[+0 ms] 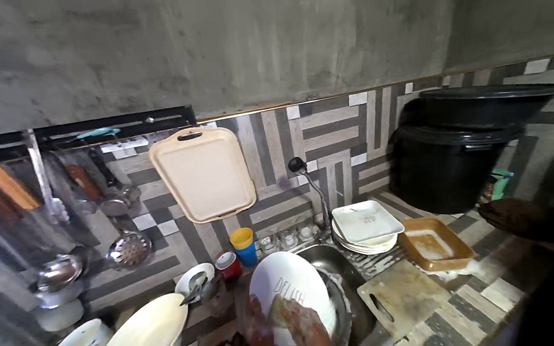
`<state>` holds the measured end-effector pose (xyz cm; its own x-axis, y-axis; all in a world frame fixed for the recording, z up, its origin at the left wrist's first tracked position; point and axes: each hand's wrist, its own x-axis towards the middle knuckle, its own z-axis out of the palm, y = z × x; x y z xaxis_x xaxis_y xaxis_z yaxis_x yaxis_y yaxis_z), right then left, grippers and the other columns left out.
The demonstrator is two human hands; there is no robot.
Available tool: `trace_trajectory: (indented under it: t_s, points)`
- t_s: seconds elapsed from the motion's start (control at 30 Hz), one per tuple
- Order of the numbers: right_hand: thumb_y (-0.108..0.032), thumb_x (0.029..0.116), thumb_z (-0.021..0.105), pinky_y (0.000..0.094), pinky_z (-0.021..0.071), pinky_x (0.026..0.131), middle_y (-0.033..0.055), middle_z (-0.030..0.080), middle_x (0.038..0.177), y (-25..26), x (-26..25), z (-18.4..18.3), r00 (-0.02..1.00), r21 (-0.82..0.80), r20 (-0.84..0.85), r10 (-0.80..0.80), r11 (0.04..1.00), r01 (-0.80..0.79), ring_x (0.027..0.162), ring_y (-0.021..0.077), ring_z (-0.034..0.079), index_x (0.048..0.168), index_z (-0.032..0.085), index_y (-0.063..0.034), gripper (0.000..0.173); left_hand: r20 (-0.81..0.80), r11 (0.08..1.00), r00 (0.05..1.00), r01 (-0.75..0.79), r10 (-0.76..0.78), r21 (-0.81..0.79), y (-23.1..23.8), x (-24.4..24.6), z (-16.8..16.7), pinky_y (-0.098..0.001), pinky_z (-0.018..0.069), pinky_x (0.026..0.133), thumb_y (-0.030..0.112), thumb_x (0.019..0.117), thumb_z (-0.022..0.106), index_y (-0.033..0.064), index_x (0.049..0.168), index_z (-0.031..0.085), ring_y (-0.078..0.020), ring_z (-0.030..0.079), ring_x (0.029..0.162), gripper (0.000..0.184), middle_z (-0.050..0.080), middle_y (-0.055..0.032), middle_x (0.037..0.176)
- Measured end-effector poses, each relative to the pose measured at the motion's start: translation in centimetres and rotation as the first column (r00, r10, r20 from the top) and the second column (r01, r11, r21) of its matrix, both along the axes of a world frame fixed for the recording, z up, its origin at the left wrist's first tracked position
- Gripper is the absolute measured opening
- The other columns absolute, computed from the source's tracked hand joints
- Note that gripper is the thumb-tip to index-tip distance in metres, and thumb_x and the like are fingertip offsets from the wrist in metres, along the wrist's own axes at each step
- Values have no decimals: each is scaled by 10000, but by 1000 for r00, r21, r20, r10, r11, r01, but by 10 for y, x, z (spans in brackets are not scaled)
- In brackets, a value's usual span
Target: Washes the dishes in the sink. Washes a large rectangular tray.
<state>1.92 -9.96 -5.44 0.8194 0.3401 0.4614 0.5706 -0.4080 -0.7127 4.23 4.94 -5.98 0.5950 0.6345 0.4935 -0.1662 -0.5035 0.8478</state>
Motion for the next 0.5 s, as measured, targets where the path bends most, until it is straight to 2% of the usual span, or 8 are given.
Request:
trace_trajectory:
  t_s: [0.07,0.13,0.27,0.33,0.37,0.4,0.43,0.5]
  points:
    - [-33,964,577,578,408,1149,142,615,1443,-26,7,-17,997,-16,-25,-79,997,78,1372,336,549,1346,678,-70,397,-161,986,986,24,-51,-167,-17,-19,48,-523,401,1115,272,1108,425,-150,1379,503,-432,546,1281,507,563,-367,1336]
    - [-50,954,582,611,390,1132,166,606,1445,-56,32,-22,962,-93,-112,-250,966,241,1362,399,535,1349,683,-88,409,-205,973,977,19,-67,-231,-23,-20,67,-546,355,1149,280,1113,401,-143,1416,470,-444,499,1341,525,518,-368,1401]
    - [-89,1043,498,523,386,1183,267,544,1464,-98,62,-16,841,95,-394,-370,894,438,1370,406,526,1504,466,23,475,-138,947,982,81,-129,-310,-38,-4,73,-524,336,1167,334,1117,359,-88,1481,416,-387,458,1390,560,463,-316,1485]
    - [-146,1066,504,517,509,1053,263,628,1339,-106,63,-17,767,185,-580,-274,873,452,1190,367,659,1553,364,7,529,-122,963,968,196,-221,-185,-56,1,75,-432,365,1173,354,1125,297,-64,1525,362,-300,458,1413,583,444,-264,1528]
    - [-172,1068,510,514,580,900,249,678,1189,-108,62,-19,733,213,-652,-194,881,422,990,342,715,1548,356,-5,532,-62,954,966,236,-251,-184,-68,10,73,-390,431,1124,337,1125,306,-73,1504,388,-259,520,1355,564,495,-255,1480]
    - [-168,1070,498,501,598,801,235,683,1096,-112,61,-21,713,258,-693,-105,888,381,864,321,715,1532,367,-9,506,15,897,953,291,-303,-332,-88,18,82,-390,471,1056,310,1125,319,-66,1480,405,-232,562,1261,524,531,-242,1415]
    - [-150,1071,488,484,595,779,226,680,1073,-117,60,-17,720,289,-690,-74,884,367,843,303,706,1497,424,-4,455,70,809,939,325,-335,-490,-105,27,91,-407,507,990,334,1127,302,-32,1462,416,-212,592,1172,509,559,-211,1350]
    - [-49,1036,507,461,547,991,230,666,1257,-137,61,-2,848,311,-494,-193,871,380,1113,303,679,1369,609,16,354,160,659,922,367,-353,-657,-124,43,101,-444,546,937,383,1122,308,19,1447,448,-213,630,1110,508,600,-179,1296]
